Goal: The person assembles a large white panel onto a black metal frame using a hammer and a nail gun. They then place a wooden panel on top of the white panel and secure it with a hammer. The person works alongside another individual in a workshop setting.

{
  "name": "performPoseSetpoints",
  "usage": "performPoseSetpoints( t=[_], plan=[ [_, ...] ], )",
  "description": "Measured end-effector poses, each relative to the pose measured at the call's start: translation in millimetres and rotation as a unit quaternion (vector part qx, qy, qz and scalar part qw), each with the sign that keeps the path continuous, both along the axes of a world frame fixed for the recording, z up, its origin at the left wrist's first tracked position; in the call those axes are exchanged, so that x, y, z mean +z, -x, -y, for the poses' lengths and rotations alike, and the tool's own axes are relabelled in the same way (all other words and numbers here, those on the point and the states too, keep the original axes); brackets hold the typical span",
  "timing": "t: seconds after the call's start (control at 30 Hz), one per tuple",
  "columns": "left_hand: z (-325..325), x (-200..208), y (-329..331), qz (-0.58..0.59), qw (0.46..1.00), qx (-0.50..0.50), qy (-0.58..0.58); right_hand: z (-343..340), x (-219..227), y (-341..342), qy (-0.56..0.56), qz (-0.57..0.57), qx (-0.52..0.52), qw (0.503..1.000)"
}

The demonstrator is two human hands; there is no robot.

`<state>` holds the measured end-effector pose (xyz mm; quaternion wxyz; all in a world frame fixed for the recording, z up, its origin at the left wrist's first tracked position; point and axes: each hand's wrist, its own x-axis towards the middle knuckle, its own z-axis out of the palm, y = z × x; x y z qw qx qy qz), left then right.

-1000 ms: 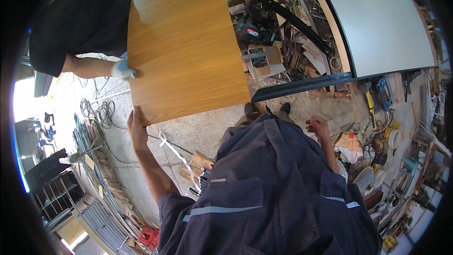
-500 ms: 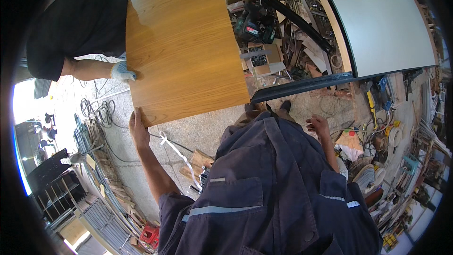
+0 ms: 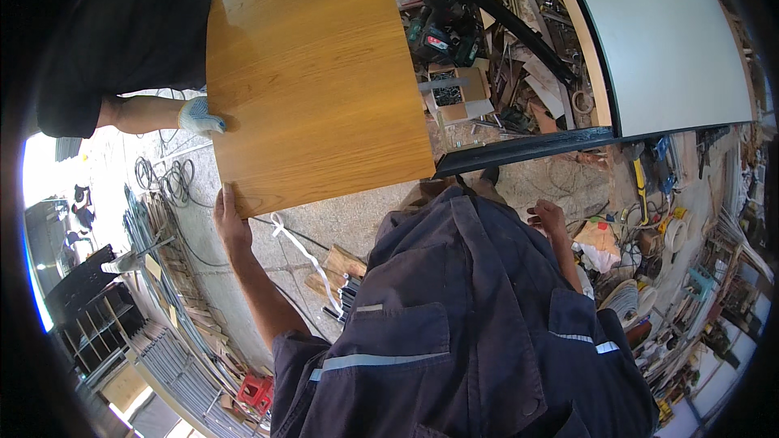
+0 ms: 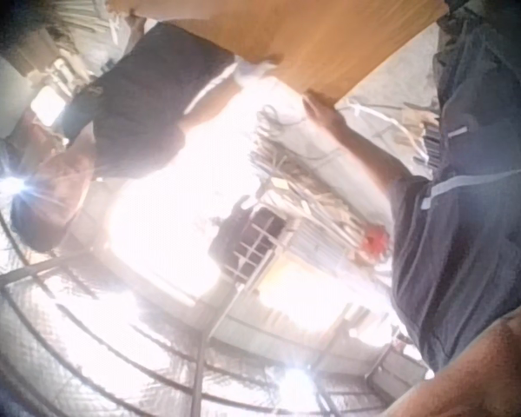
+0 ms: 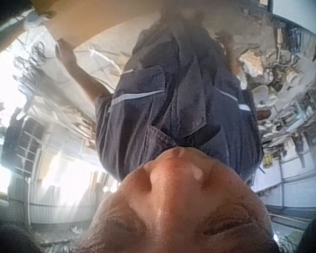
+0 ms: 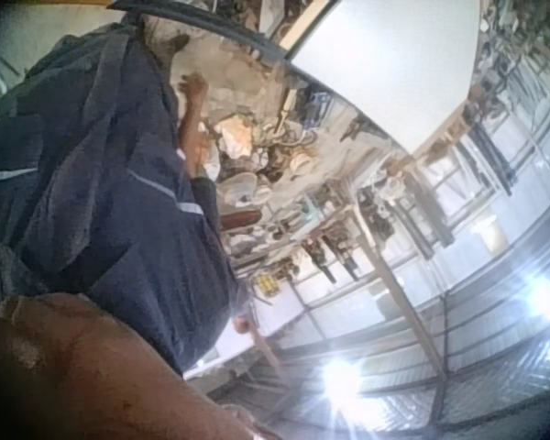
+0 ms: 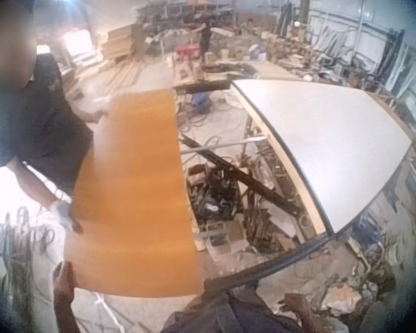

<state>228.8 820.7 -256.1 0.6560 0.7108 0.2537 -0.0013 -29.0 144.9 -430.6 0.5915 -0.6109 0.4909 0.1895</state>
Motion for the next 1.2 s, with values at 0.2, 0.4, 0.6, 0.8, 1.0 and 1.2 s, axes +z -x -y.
performPoseSetpoints(
  t=[0.2,0.4,0.6,0.8,1.0,1.2],
  plan=[
    [-6.4,-24.7,30.5,0.043,0.900,-0.181,-0.393,2.3,1.7,-4.9,-0.016,0.011,-0.007,1.000],
    [56.7,20.7,7.6,-0.060,0.988,-0.103,-0.094,11.6,-9.5,7.2,-0.022,-0.003,-0.023,1.000],
    [68.2,10.5,-20.4,-0.060,0.992,-0.109,-0.035,11.3,4.9,-3.4,-0.024,0.049,-0.045,0.998],
    [58.0,1.8,-21.5,-0.067,0.979,-0.105,-0.163,30.7,56.9,-54.8,-0.011,0.163,-0.168,0.972],
    [64.9,7.7,-24.8,-0.022,0.993,-0.110,-0.039,95.2,98.3,-98.3,-0.035,0.331,-0.318,0.888],
    [33.6,-17.7,-53.5,-0.059,0.993,-0.090,0.042,105.6,82.6,-121.9,-0.079,0.330,-0.385,0.858]
  ],
)
